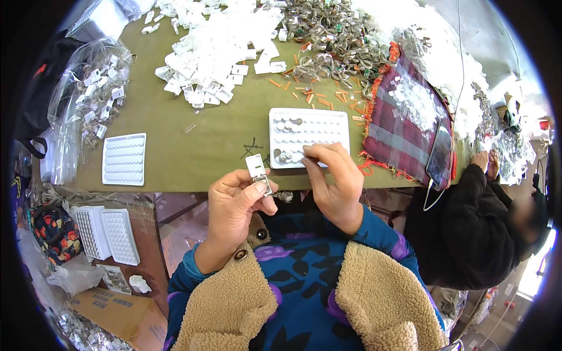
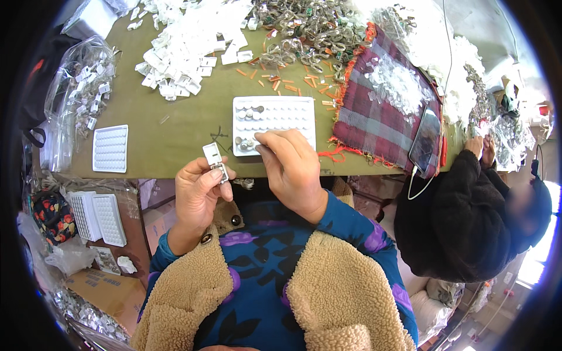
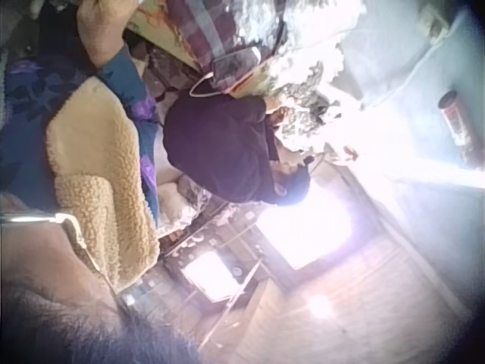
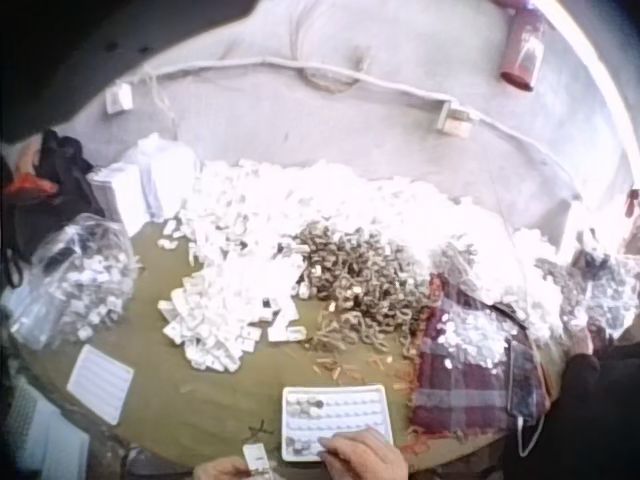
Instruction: The person repeatedly picks small white plastic housings and metal contacts from a table, inserts the contacts into the housings, and places the assembled units into a white tray. The person continues this cycle throughout the clip.
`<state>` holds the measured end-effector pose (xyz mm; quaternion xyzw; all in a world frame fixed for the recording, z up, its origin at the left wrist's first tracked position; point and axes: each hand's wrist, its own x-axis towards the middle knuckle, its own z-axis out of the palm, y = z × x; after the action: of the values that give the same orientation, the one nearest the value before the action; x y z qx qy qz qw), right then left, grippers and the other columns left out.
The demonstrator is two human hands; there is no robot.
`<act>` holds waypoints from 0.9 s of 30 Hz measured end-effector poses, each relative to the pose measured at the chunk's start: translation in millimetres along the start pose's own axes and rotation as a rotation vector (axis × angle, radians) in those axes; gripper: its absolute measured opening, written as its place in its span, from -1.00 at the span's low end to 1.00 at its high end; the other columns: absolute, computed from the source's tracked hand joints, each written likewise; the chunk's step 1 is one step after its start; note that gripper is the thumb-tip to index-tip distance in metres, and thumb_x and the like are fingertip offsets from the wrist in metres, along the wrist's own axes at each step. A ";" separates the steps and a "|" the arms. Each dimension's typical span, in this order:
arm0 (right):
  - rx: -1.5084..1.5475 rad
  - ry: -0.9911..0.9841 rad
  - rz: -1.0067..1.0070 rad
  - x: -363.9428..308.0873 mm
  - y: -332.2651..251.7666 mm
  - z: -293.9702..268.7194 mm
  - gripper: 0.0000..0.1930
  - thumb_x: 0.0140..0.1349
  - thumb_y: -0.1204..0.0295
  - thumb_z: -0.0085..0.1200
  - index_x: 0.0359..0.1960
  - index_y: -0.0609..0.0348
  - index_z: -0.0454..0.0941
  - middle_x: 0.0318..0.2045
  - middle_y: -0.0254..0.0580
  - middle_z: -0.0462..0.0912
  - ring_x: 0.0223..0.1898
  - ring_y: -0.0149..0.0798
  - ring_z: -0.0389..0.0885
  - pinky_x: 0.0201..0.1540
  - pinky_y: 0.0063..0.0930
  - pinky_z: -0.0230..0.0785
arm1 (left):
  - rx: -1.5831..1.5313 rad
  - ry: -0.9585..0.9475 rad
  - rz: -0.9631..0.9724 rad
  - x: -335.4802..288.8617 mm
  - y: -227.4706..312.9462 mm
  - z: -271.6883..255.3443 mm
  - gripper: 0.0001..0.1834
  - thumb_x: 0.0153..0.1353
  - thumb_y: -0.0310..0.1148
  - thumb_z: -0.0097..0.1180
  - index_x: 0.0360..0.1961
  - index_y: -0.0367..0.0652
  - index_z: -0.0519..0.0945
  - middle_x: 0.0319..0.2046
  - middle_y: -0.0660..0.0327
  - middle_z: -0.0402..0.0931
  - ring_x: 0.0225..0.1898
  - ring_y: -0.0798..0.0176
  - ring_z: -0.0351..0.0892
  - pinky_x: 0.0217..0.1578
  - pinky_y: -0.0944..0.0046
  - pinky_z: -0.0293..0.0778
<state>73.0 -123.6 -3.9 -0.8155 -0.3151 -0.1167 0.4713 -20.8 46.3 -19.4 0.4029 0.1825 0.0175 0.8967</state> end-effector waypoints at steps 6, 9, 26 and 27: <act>-0.184 -0.160 -0.092 11.9 10.9 6.5 -0.72 -0.02 0.63 0.26 -0.20 0.22 0.64 -0.32 -0.14 0.53 -0.31 -0.07 0.50 -0.23 -0.25 0.34 | 0.040 -0.017 -0.004 7.3 0.3 -4.6 -0.76 0.24 -0.52 0.15 -0.09 -0.40 0.60 -0.33 -0.01 0.67 -0.57 0.28 0.62 -0.53 0.38 0.58; -0.226 -0.211 -0.146 14.2 12.2 6.6 -0.72 -0.04 0.62 0.24 -0.22 0.21 0.63 -0.32 -0.16 0.51 -0.32 -0.08 0.47 -0.23 -0.27 0.31 | 0.034 -0.029 0.006 8.5 -0.3 -7.0 -0.76 0.24 -0.53 0.14 -0.07 -0.39 0.60 -0.33 -0.01 0.67 -0.56 0.28 0.62 -0.53 0.37 0.58; 0.228 -0.153 -0.073 -6.7 -21.2 -15.4 -0.76 -0.02 0.72 0.25 -0.28 0.25 0.58 -0.26 -0.09 0.60 -0.26 -0.04 0.63 -0.24 -0.32 0.52 | -0.180 -0.216 -0.146 -9.2 -7.9 16.4 -0.71 0.44 -0.47 0.00 0.11 -0.39 0.51 -0.21 0.06 0.64 -0.27 0.24 0.72 -0.19 0.26 0.72; 0.227 -0.152 -0.084 -8.4 -20.9 -17.2 -0.76 -0.03 0.72 0.25 -0.29 0.25 0.57 -0.27 -0.10 0.60 -0.27 -0.04 0.63 -0.24 -0.32 0.51 | -0.184 -0.208 -0.151 -11.2 -9.7 17.5 -0.71 0.44 -0.47 0.00 0.11 -0.39 0.51 -0.21 0.07 0.65 -0.28 0.25 0.72 -0.21 0.26 0.72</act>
<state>55.2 -134.0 15.6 -0.7494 -0.3950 -0.0378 0.5301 -26.4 25.2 -12.3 0.3039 0.1163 -0.0750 0.9426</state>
